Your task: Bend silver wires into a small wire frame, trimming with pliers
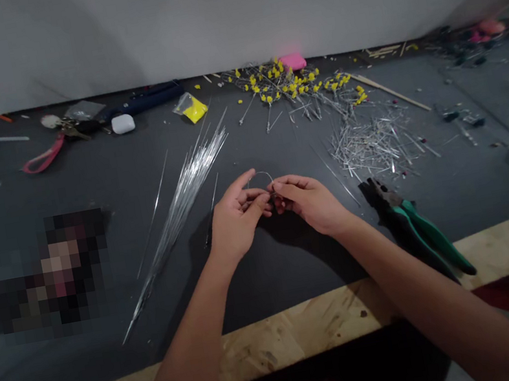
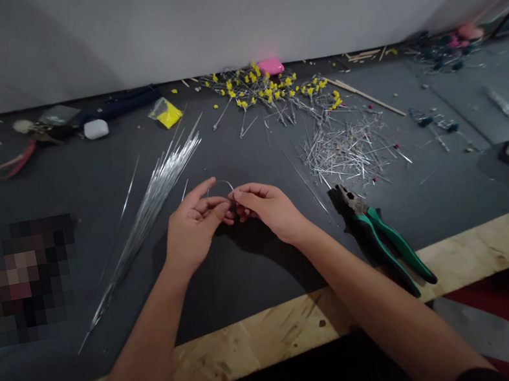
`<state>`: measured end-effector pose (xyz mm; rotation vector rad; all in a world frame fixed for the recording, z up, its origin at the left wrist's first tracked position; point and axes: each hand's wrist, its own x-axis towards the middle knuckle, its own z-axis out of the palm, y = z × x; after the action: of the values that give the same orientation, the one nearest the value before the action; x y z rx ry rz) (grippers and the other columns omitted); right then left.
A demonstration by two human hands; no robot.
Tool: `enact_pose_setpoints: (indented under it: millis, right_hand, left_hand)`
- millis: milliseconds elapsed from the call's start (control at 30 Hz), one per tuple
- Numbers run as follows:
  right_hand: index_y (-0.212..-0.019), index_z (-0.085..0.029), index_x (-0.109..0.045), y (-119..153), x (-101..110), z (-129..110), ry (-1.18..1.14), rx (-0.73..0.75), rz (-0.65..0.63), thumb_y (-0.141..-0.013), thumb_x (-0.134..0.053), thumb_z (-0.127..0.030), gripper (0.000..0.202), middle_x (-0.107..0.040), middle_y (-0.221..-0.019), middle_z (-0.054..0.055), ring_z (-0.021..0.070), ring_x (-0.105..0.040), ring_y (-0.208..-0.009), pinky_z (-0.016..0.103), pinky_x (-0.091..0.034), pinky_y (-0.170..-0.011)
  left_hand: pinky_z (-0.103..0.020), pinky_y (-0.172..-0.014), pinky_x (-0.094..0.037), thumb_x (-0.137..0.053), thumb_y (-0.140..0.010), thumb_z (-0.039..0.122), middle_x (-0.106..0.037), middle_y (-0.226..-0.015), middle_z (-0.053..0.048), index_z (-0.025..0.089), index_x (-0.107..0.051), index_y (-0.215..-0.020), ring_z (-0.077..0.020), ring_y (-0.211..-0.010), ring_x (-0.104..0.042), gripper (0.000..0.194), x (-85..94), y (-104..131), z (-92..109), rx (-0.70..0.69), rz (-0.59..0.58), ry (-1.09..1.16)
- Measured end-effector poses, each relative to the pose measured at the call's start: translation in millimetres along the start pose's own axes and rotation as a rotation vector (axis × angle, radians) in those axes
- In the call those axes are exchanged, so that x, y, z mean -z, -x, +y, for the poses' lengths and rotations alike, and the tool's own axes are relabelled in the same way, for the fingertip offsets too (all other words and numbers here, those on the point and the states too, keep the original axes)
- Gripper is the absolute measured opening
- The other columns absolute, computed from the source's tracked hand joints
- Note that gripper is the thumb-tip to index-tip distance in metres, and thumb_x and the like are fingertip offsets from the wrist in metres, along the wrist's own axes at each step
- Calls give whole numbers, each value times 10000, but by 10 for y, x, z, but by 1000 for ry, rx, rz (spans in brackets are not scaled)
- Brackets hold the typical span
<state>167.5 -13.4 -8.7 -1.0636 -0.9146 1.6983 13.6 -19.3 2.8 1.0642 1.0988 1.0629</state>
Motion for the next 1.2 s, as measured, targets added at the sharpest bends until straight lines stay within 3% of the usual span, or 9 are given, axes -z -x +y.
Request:
enact_pose_setpoints:
  millis: [167,367,667,967,1200]
  right_hand:
    - [-836,-193,-670,2,-23,1,-90,-2,25,-736,-682,-347,184,-602,-686,-23,84,-541,-631,249,-454,-637]
    - [-828,-193,-660,2,-66,14,-129,9,45,-719,-705,-359,204,-627,-709,-15,90,-567,-651,251,-463,-645]
    - [-846,-206,-681,0,-63,57,-84,95,61,-744,-688,-325,156,-631,-687,-31,80,-560,-615,252,-469,-645]
    - [-911,-229,-670,26,-84,15,-162,72,43,-681,-741,-260,242,-694,-856,-12,101,-631,-718,282,-520,-716]
    - [-840,-204,-665,26,-90,33,-153,92,52,-714,-718,-277,155,-698,-790,-9,105,-646,-682,267,-522,-668]
  left_hand:
    - [-265,-652,-529,-720,-691,240,-663,-756,-3,152,-573,-1039,-107,-626,-629,388,-75,-5,-28,13,126,156]
    - [-257,-672,-527,-728,-686,238,-672,-725,-5,144,-622,-899,-107,-662,-638,257,-138,8,-65,16,125,253]
    - [-250,-675,-515,-701,-726,294,-680,-723,-11,159,-676,-915,-107,-685,-629,234,-155,11,-82,12,145,332]
    - [-234,-688,-494,-694,-735,262,-667,-684,-3,157,-673,-879,-94,-667,-625,179,-101,-5,-14,54,164,528]
    - [-217,-669,-483,-693,-741,263,-661,-680,5,161,-668,-886,-83,-655,-616,180,-98,-7,-20,64,147,543]
